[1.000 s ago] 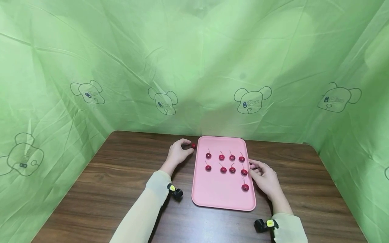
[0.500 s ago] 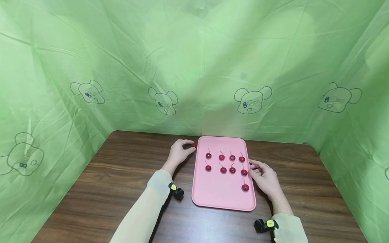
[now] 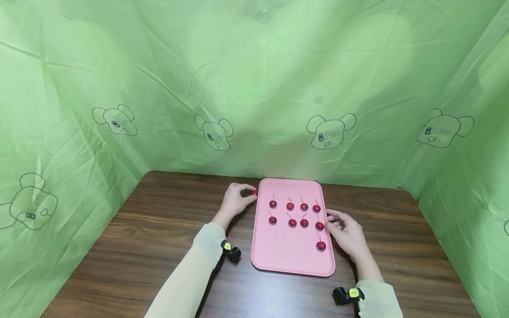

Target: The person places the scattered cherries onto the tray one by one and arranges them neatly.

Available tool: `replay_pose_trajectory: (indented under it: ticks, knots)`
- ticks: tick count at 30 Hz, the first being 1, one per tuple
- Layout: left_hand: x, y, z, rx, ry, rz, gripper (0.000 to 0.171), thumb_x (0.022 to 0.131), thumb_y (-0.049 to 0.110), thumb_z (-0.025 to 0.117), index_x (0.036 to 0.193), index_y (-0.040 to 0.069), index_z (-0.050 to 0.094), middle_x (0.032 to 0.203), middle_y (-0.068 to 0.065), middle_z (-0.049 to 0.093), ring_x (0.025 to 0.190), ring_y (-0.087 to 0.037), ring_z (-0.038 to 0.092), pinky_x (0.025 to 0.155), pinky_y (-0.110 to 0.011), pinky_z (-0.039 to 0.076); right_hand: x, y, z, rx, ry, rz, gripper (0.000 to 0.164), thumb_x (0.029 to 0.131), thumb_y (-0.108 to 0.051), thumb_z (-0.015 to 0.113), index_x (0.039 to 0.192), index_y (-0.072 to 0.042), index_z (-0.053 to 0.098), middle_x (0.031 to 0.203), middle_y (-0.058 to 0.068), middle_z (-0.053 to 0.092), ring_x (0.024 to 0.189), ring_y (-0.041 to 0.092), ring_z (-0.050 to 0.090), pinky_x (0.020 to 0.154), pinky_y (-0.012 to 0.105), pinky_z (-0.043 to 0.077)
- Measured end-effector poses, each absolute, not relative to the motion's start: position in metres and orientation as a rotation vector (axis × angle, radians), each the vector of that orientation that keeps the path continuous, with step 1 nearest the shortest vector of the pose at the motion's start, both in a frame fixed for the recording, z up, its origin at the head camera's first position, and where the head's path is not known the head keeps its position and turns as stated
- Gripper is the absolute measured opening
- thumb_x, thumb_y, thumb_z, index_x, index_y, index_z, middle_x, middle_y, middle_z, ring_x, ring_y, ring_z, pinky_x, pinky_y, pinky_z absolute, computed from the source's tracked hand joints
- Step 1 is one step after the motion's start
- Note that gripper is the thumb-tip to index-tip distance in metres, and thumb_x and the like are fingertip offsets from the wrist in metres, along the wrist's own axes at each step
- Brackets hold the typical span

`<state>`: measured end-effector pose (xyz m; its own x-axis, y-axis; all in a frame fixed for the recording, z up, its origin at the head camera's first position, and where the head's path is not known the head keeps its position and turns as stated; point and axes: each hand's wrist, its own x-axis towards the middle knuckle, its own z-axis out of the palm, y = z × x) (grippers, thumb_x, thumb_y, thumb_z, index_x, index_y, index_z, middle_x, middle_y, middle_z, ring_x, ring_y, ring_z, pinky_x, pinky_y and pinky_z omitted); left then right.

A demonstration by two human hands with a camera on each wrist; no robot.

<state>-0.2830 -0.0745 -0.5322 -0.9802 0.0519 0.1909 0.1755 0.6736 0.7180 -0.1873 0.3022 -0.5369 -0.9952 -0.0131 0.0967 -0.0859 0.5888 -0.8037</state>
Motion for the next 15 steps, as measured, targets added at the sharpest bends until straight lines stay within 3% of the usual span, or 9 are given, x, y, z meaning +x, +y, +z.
replay_pose_trajectory:
  ticks: [7, 15]
  knots:
    - [-0.2821, -0.0764, -0.5319, -0.223, -2.736, -1.199, 0.026, 0.091, 0.011, 0.083, 0.115, 0.017, 0.084, 0.122, -0.015, 0.068, 0.119, -0.032, 0.063, 0.103, -0.048, 0.052, -0.1873, 0.3031, -0.5377, 0.081, -2.732, 1.395, 0.044, 0.104, -0.017, 0.074, 0.144, -0.001, 0.067, 0.118, 0.015, 0.071, 0.087, 0.007, 0.061, 0.073, 0.019, 0.051]
    - [-0.2797, -0.0772, -0.5291, -0.295, -2.698, -1.237, 0.021, 0.093, 0.011, 0.081, 0.115, 0.011, 0.083, 0.109, -0.010, 0.073, 0.108, -0.028, 0.066, 0.096, -0.047, 0.054, -0.1876, 0.3040, -0.5384, 0.076, -2.738, 1.396, 0.043, 0.104, -0.017, 0.074, 0.144, -0.002, 0.067, 0.118, 0.015, 0.071, 0.088, 0.008, 0.061, 0.072, 0.019, 0.051]
